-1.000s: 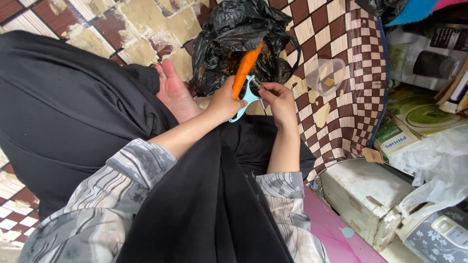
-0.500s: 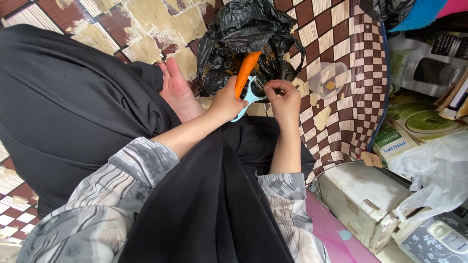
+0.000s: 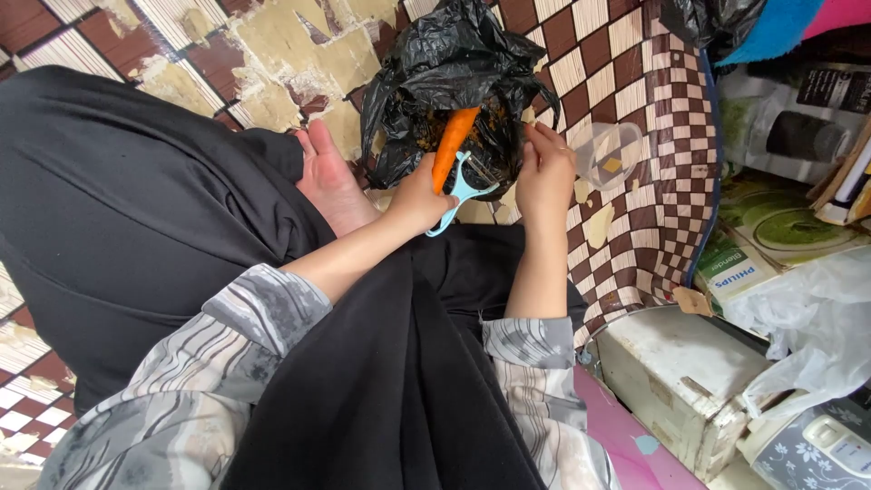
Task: A person sitting on the floor uses a manual peeler to remove the skin from a carrot over a black plastic bag.
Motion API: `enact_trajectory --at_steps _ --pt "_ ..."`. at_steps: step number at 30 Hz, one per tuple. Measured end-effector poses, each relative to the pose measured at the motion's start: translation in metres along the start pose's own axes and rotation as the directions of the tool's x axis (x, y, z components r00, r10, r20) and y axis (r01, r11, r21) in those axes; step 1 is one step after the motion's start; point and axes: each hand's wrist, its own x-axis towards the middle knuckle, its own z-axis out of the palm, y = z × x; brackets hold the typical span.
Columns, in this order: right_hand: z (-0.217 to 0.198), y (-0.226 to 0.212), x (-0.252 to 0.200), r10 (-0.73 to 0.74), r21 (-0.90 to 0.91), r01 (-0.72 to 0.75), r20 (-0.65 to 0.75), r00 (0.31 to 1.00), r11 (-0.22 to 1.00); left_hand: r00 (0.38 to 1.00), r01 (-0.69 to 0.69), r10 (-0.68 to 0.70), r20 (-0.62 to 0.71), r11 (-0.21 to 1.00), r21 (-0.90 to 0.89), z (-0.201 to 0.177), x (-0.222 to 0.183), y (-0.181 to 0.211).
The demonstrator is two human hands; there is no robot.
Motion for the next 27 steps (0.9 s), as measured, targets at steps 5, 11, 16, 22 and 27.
enact_trajectory --at_steps 5,11,16,22,27 --pt "0.001 0.02 0.006 0.031 -0.143 -0.056 -0.176 0.984 0.988 0.999 0.011 -0.012 0.03 1.0 0.007 -0.002 0.001 0.002" --pt "0.009 0.019 0.014 -0.038 -0.096 0.035 -0.035 0.999 0.995 1.0 0.012 -0.013 0.015 1.0 0.013 0.001 -0.001 0.001" --pt "0.005 0.031 0.01 -0.017 0.042 0.025 -0.19 0.982 0.999 1.0 0.013 -0.013 0.015 1.0 0.011 0.001 -0.007 0.002" --pt "-0.003 0.018 0.008 -0.066 0.11 0.097 -0.26 0.963 0.989 1.0 0.016 -0.017 0.021 0.999 0.027 0.0 -0.008 -0.001" --pt "0.011 0.044 0.003 0.108 0.106 -0.09 -0.176 0.978 0.99 0.999 0.03 -0.029 0.03 0.999 -0.026 -0.007 -0.023 0.008"
